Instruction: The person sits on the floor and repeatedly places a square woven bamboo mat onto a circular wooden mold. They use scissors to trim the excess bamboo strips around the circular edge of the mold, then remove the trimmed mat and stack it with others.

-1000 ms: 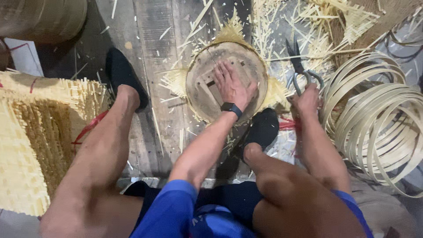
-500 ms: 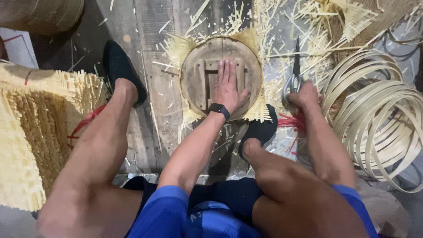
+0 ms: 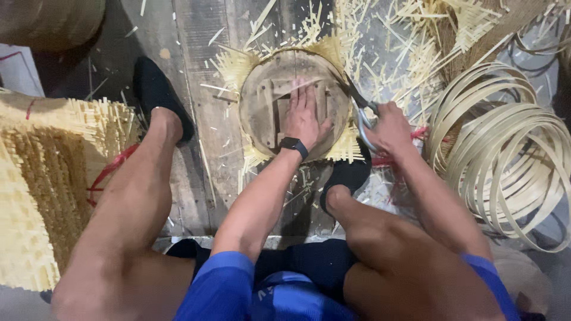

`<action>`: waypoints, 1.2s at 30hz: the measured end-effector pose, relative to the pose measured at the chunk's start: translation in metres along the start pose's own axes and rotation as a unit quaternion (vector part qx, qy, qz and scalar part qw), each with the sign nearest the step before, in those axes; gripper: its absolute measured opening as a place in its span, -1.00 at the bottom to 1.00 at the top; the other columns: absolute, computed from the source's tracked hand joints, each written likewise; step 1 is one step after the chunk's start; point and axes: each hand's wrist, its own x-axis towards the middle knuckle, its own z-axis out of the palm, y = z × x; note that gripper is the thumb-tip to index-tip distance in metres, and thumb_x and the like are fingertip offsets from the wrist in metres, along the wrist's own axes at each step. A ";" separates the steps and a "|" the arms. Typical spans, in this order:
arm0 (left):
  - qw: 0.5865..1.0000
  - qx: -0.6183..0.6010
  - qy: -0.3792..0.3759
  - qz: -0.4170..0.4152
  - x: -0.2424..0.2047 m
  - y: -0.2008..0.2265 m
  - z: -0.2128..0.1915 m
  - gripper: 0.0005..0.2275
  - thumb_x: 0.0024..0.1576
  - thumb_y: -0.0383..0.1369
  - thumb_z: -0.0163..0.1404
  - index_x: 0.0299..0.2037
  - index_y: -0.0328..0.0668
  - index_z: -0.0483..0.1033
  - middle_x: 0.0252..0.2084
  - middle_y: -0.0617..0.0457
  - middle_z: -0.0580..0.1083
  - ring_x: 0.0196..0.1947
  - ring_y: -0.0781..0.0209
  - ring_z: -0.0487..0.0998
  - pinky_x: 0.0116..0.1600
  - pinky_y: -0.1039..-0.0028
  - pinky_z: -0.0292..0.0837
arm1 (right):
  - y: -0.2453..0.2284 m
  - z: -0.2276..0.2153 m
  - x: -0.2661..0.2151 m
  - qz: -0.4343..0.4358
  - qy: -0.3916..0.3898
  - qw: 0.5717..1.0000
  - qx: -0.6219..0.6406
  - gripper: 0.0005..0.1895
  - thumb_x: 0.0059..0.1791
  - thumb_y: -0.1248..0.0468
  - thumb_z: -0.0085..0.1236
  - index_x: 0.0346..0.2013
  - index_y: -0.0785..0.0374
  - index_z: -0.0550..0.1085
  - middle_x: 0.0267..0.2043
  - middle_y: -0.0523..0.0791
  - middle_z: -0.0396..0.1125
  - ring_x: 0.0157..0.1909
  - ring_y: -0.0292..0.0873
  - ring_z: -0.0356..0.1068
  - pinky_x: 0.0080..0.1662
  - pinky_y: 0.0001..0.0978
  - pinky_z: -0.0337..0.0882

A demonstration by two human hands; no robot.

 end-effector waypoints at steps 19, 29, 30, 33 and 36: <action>0.994 -0.038 -0.032 0.095 -0.014 -0.016 -0.017 0.01 -0.19 -0.37 0.28 0.49 -0.40 -0.10 0.54 -0.33 0.00 0.57 -0.24 -0.15 0.55 0.16 -0.01 | 0.022 -0.007 0.031 0.070 -0.156 0.982 -0.084 -0.60 0.07 -0.02 0.14 -0.04 0.25 0.55 -0.08 0.08 0.43 -0.03 0.07 0.45 0.02 -0.02 0.43; 0.986 -0.018 -0.112 0.122 -0.017 -0.022 -0.041 0.02 -0.19 -0.37 0.32 0.49 -0.33 -0.09 0.55 -0.21 -0.02 0.57 -0.15 -0.14 0.56 0.17 -0.04 | -0.008 0.006 0.066 0.043 -0.166 0.981 -0.092 -0.41 0.07 -0.22 0.02 -0.14 0.31 0.52 -0.20 0.08 0.43 -0.18 0.07 0.48 -0.08 -0.04 0.49; 0.984 -0.005 -0.126 0.125 -0.016 -0.023 -0.046 0.03 -0.20 -0.38 0.33 0.49 -0.32 -0.10 0.55 -0.19 -0.03 0.57 -0.13 -0.13 0.56 0.16 -0.06 | -0.004 -0.002 0.064 0.089 -0.266 0.958 -0.066 -0.32 0.13 -0.31 -0.07 -0.07 0.30 0.52 -0.19 0.09 0.44 -0.18 0.06 0.49 -0.02 -0.03 0.50; 0.970 0.022 -0.180 0.160 -0.017 -0.033 -0.055 0.05 -0.24 -0.40 0.37 0.51 -0.15 -0.05 0.57 -0.04 -0.01 0.58 -0.05 -0.12 0.56 0.12 -0.09 | 0.012 -0.013 0.048 0.049 -0.189 0.977 -0.087 -0.23 -0.02 -0.39 0.08 -0.14 0.32 0.53 -0.10 0.08 0.37 -0.06 0.07 0.40 0.02 -0.03 0.44; 0.969 0.012 -0.176 0.170 -0.015 -0.039 -0.052 0.07 -0.25 -0.42 0.38 0.51 -0.14 -0.07 0.56 -0.04 -0.02 0.57 -0.04 -0.14 0.57 0.07 -0.13 | 0.011 0.000 0.059 -0.061 -0.026 0.985 -0.157 -0.24 -0.13 -0.35 0.12 -0.37 0.41 0.51 -0.44 0.05 0.32 -0.37 0.04 0.38 -0.26 -0.02 0.47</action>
